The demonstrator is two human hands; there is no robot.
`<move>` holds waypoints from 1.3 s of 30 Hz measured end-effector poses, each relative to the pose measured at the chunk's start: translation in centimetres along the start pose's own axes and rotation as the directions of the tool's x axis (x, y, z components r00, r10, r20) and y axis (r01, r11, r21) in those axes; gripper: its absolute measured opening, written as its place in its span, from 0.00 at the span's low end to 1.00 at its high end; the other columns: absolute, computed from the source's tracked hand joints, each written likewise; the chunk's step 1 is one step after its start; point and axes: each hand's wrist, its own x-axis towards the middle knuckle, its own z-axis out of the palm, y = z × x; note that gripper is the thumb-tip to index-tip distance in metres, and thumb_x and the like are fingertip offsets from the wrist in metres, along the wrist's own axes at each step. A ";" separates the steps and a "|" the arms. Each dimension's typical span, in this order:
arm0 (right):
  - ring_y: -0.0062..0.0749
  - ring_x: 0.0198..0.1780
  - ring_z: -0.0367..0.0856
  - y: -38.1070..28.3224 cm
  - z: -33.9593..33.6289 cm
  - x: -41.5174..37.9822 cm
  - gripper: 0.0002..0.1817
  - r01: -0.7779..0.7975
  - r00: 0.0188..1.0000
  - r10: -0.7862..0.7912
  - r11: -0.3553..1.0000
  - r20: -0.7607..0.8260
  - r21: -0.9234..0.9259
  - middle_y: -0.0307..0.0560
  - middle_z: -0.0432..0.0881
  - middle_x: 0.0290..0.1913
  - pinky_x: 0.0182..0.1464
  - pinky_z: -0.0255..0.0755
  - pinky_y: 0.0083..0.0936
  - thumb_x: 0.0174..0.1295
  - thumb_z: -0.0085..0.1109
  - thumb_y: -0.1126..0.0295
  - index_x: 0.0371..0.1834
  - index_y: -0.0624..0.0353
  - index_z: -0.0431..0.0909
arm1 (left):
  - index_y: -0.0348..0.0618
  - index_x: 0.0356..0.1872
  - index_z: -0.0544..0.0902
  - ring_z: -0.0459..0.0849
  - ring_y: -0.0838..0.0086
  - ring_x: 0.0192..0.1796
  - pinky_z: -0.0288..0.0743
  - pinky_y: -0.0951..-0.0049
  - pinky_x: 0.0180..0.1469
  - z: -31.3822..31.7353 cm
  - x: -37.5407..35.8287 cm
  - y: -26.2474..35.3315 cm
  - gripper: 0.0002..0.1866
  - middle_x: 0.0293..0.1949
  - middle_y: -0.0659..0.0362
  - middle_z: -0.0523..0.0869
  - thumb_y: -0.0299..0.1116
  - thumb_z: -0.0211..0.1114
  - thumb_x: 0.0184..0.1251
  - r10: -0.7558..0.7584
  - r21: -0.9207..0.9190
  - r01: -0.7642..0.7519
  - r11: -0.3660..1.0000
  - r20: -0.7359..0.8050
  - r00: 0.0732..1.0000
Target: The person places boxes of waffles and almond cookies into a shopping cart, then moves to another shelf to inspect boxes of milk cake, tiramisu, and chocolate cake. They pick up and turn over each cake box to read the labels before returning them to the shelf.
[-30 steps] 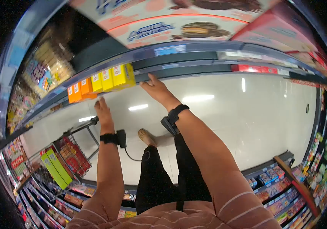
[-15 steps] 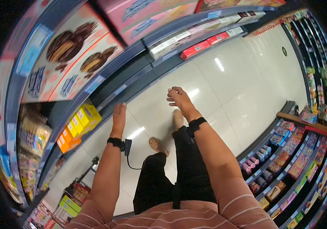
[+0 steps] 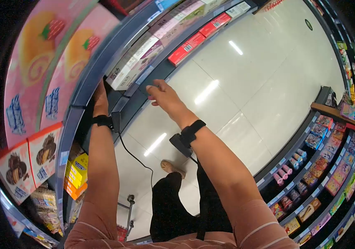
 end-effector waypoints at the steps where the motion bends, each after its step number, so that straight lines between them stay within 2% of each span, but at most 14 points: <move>1: 0.38 0.60 0.80 -0.6 0.1 0.5 0.37 0.000 1.000 0.000 1.000 0.017 0.008 0.52 0.77 0.60 0.59 0.77 0.32 0.70 0.58 0.54 0.75 0.66 0.60 | 0.37 0.71 0.70 0.65 0.55 0.75 0.55 0.58 0.76 0.8 0.1 2.1 0.34 0.73 0.46 0.70 0.54 0.56 0.77 -0.067 0.054 0.068 0.996 -0.020 0.998; 2: 0.38 0.60 0.79 -1.2 0.1 1.0 0.38 -0.001 0.999 0.000 1.000 0.033 0.013 0.52 0.77 0.60 0.59 0.77 0.32 0.69 0.58 0.54 0.76 0.66 0.60 | 0.37 0.71 0.71 0.66 0.55 0.75 0.56 0.58 0.76 1.5 0.3 4.1 0.33 0.73 0.46 0.71 0.55 0.56 0.77 -0.133 0.105 0.137 0.985 -0.039 0.990; 5: 0.40 0.62 0.78 -1.4 0.4 2.7 0.41 0.011 0.996 -0.013 1.000 0.087 0.023 0.53 0.76 0.61 0.60 0.76 0.33 0.69 0.59 0.53 0.77 0.66 0.57 | 0.37 0.66 0.76 0.70 0.53 0.72 0.60 0.56 0.73 1.4 0.6 4.9 0.31 0.68 0.45 0.76 0.54 0.55 0.77 0.116 0.688 -0.127 0.714 0.063 0.991; 11: 0.38 0.67 0.73 -1.3 2.0 5.4 0.47 0.013 0.989 -0.020 0.999 0.143 0.051 0.52 0.74 0.66 0.64 0.71 0.34 0.67 0.62 0.52 0.81 0.64 0.50 | 0.36 0.59 0.81 0.76 0.49 0.65 0.65 0.52 0.68 0.3 1.2 1.9 0.26 0.61 0.44 0.82 0.49 0.56 0.77 0.099 0.858 -0.185 0.479 0.156 0.983; 16: 0.38 0.73 0.66 -0.4 3.2 7.2 0.50 0.064 0.991 -0.069 0.997 0.111 0.048 0.52 0.68 0.74 0.68 0.66 0.35 0.65 0.64 0.53 0.83 0.59 0.44 | 0.36 0.64 0.77 0.75 0.50 0.67 0.64 0.55 0.70 2.3 0.2 6.7 0.28 0.65 0.44 0.79 0.49 0.57 0.75 0.075 0.770 -0.158 0.618 0.142 0.987; 19: 0.39 0.75 0.64 -1.1 4.0 6.5 0.49 0.087 0.988 -0.091 0.995 0.123 0.040 0.53 0.65 0.76 0.71 0.62 0.35 0.65 0.64 0.55 0.84 0.56 0.45 | 0.41 0.64 0.79 0.76 0.56 0.68 0.65 0.59 0.72 1.4 -0.2 5.2 0.22 0.63 0.47 0.81 0.39 0.62 0.72 0.354 0.763 -0.407 0.501 0.249 0.902; 22: 0.38 0.75 0.64 -1.7 5.3 5.9 0.46 0.111 0.984 -0.112 0.994 0.136 0.018 0.54 0.66 0.76 0.73 0.59 0.34 0.66 0.63 0.57 0.83 0.54 0.49 | 0.34 0.71 0.70 0.66 0.54 0.75 0.56 0.62 0.76 1.1 -1.4 5.8 0.30 0.74 0.45 0.70 0.47 0.55 0.80 -0.092 0.783 0.005 0.622 0.066 0.994; 25: 0.36 0.73 0.66 -2.2 6.7 6.2 0.40 0.180 0.970 -0.178 0.984 0.167 0.001 0.54 0.68 0.73 0.73 0.59 0.31 0.66 0.62 0.59 0.80 0.54 0.57 | 0.34 0.73 0.68 0.67 0.54 0.75 0.57 0.62 0.76 0.3 -2.3 7.5 0.28 0.75 0.44 0.68 0.39 0.57 0.79 -0.129 0.729 0.073 0.681 0.021 0.991; 31: 0.32 0.60 0.75 -2.2 10.8 6.1 0.29 0.240 0.955 -0.208 0.961 0.210 -0.139 0.49 0.79 0.60 0.65 0.66 0.27 0.65 0.62 0.63 0.69 0.59 0.71 | 0.36 0.69 0.72 0.72 0.51 0.71 0.62 0.56 0.73 -5.8 -5.8 2.9 0.26 0.69 0.44 0.75 0.26 0.63 0.70 -0.234 0.970 -0.238 -0.039 0.223 0.946; 34: 0.32 0.55 0.78 0.3 13.2 5.5 0.28 0.252 0.952 -0.206 0.947 0.227 -0.197 0.49 0.80 0.57 0.61 0.70 0.26 0.64 0.63 0.64 0.67 0.62 0.72 | 0.39 0.66 0.75 0.78 0.57 0.66 0.69 0.58 0.68 -9.6 -8.6 1.3 0.24 0.64 0.49 0.80 0.30 0.64 0.71 0.138 0.956 -0.272 0.113 0.256 0.957; 35: 0.32 0.55 0.78 2.2 14.2 5.7 0.29 0.284 0.939 -0.230 0.938 0.257 -0.198 0.50 0.81 0.57 0.61 0.70 0.26 0.63 0.63 0.64 0.67 0.63 0.72 | 0.40 0.66 0.75 0.79 0.60 0.64 0.70 0.60 0.66 -10.4 -9.4 1.5 0.24 0.62 0.51 0.81 0.32 0.64 0.72 0.064 0.820 -0.007 0.572 -0.037 0.997; 36: 0.33 0.54 0.79 3.7 15.2 5.8 0.30 0.316 0.924 -0.254 0.928 0.287 -0.197 0.50 0.81 0.57 0.60 0.71 0.25 0.63 0.64 0.64 0.67 0.64 0.72 | 0.41 0.66 0.75 0.80 0.63 0.62 0.72 0.62 0.64 -10.5 -10.5 3.1 0.24 0.61 0.53 0.81 0.35 0.64 0.72 -0.131 0.433 0.238 0.870 -0.263 0.956; 37: 0.39 0.56 0.79 4.6 16.3 5.2 0.31 0.318 0.928 -0.245 0.915 0.282 -0.250 0.55 0.80 0.58 0.61 0.72 0.28 0.61 0.63 0.63 0.67 0.64 0.72 | 0.42 0.66 0.74 0.81 0.66 0.60 0.73 0.65 0.62 -10.7 -11.6 4.6 0.24 0.60 0.55 0.82 0.37 0.64 0.73 -0.392 -0.092 0.386 0.918 -0.357 0.848; 39: 0.53 0.61 0.80 6.5 18.6 3.1 0.33 0.316 0.935 -0.227 0.880 0.272 -0.355 0.64 0.80 0.61 0.62 0.73 0.35 0.58 0.62 0.61 0.67 0.66 0.72 | 0.37 0.65 0.74 0.77 0.69 0.58 0.68 0.68 0.63 -12.3 -14.2 8.0 0.22 0.58 0.55 0.80 0.37 0.60 0.76 -0.454 -0.184 0.415 0.891 -0.386 0.803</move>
